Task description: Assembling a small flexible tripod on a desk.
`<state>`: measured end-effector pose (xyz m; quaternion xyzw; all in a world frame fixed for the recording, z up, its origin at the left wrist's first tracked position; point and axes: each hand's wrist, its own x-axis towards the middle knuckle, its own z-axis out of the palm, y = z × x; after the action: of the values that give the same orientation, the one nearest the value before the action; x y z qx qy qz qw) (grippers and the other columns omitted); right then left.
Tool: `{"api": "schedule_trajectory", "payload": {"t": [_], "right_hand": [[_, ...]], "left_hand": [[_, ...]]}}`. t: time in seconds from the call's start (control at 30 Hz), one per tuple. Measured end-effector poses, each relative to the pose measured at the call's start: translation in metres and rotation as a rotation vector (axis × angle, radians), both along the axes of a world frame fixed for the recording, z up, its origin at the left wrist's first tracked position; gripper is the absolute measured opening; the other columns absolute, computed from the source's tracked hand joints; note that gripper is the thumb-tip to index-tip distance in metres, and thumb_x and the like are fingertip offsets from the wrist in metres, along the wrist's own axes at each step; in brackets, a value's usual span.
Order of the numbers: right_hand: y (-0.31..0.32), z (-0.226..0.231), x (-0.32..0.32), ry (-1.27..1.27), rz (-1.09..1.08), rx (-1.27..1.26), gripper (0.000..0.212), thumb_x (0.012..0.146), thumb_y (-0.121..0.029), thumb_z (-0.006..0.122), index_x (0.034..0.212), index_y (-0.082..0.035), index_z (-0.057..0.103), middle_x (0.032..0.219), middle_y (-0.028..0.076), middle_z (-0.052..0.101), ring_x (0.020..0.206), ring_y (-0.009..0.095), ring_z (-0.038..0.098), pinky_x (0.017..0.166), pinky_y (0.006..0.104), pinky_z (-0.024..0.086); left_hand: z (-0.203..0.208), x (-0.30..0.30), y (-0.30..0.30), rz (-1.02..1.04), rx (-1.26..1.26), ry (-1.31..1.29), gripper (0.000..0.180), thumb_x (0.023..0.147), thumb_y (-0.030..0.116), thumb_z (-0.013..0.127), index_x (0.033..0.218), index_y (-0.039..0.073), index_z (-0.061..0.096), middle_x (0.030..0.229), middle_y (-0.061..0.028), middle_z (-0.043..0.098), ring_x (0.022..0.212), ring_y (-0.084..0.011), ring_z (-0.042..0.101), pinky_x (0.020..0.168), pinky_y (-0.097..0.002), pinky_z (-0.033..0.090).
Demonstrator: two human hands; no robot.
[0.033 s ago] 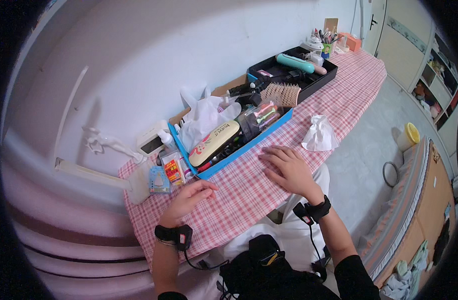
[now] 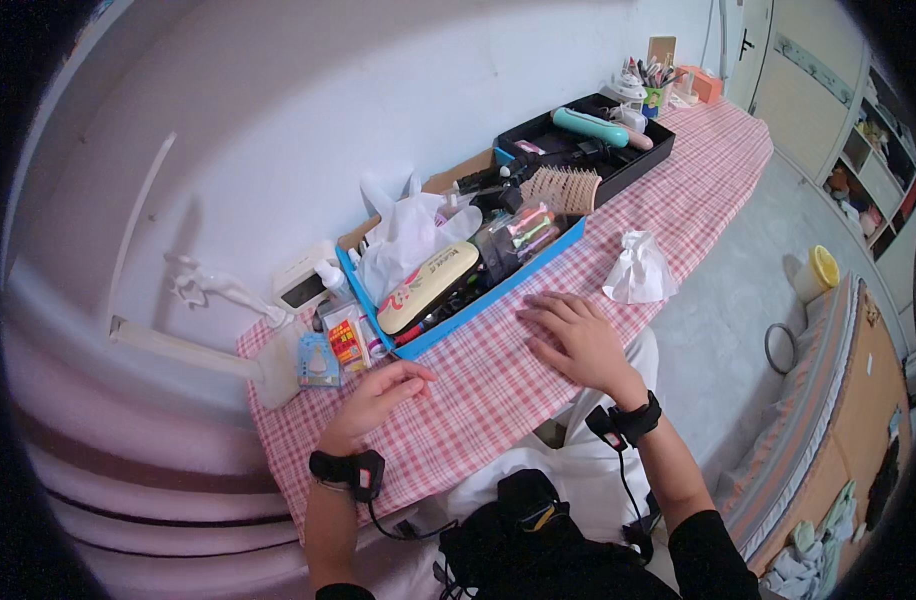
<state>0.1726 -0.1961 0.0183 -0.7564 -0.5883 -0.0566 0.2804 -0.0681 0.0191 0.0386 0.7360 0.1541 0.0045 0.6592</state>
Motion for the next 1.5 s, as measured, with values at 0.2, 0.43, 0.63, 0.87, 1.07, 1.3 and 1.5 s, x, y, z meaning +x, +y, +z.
{"api": "schedule_trajectory", "payload": {"t": [0.2,0.43,0.63,0.87,1.07,1.3,1.5], "right_hand": [[0.001,0.0,0.0,-0.005,-0.004,-0.005,0.038,0.086,-0.031,0.056,0.12,-0.015,0.057,0.126,0.005,0.054,0.118,0.025,0.048,0.099,0.0383,0.038],[0.002,0.0,0.0,-0.015,0.0,0.032,0.037,0.086,-0.03,0.056,0.12,-0.015,0.058,0.125,0.005,0.055,0.117,0.025,0.049,0.098,0.0384,0.039],[0.0,-0.002,0.001,-0.006,-0.011,0.03,0.036,0.086,-0.03,0.056,0.119,-0.015,0.058,0.125,0.005,0.055,0.117,0.025,0.049,0.098,0.0384,0.039],[-0.001,-0.005,0.001,0.016,0.006,0.021,0.036,0.087,-0.032,0.054,0.118,-0.014,0.058,0.125,0.006,0.055,0.118,0.026,0.048,0.099,0.0386,0.038],[0.0,-0.002,0.0,0.012,0.001,0.034,0.035,0.088,-0.031,0.054,0.118,-0.013,0.058,0.125,0.006,0.055,0.118,0.026,0.048,0.099,0.0385,0.039],[0.001,-0.003,0.0,0.046,0.018,0.025,0.037,0.088,-0.033,0.056,0.12,-0.014,0.058,0.127,0.006,0.054,0.119,0.027,0.047,0.101,0.0393,0.037],[-0.005,-0.006,0.0,0.129,-0.013,0.082,0.044,0.082,-0.027,0.065,0.123,-0.013,0.056,0.128,0.01,0.051,0.12,0.029,0.047,0.102,0.0401,0.036]], "left_hand": [[0.003,0.002,-0.003,0.031,0.02,-0.021,0.029,0.095,0.011,0.048,0.122,-0.001,0.052,0.091,-0.0027,0.058,0.089,-0.0113,0.056,0.084,-0.0259,0.044],[0.002,0.003,-0.001,-0.002,0.049,-0.039,0.039,0.096,0.012,0.049,0.134,0.004,0.044,0.088,0.0004,0.055,0.087,-0.008,0.054,0.085,-0.0234,0.043],[0.0,0.005,-0.002,-0.002,0.023,-0.039,0.04,0.096,0.012,0.049,0.135,0.004,0.044,0.087,0.0004,0.056,0.086,-0.0077,0.053,0.084,-0.0229,0.043],[0.005,0.004,-0.007,0.03,0.053,-0.023,0.038,0.095,0.008,0.047,0.131,0.001,0.046,0.084,-0.0018,0.055,0.083,-0.0109,0.054,0.082,-0.0247,0.043],[0.003,0.003,-0.005,0.039,0.033,-0.034,0.037,0.094,0.008,0.047,0.13,0.0,0.047,0.084,-0.0014,0.054,0.085,-0.011,0.054,0.083,-0.025,0.043],[-0.002,0.001,0.001,0.016,0.047,-0.041,0.035,0.095,0.011,0.049,0.129,0.002,0.048,0.087,-0.0006,0.054,0.087,-0.0097,0.056,0.083,-0.0246,0.045],[0.002,0.003,-0.003,-0.001,0.035,-0.044,0.036,0.095,0.012,0.048,0.128,0.0,0.047,0.086,-0.0016,0.057,0.086,-0.011,0.055,0.083,-0.0258,0.044]]}}
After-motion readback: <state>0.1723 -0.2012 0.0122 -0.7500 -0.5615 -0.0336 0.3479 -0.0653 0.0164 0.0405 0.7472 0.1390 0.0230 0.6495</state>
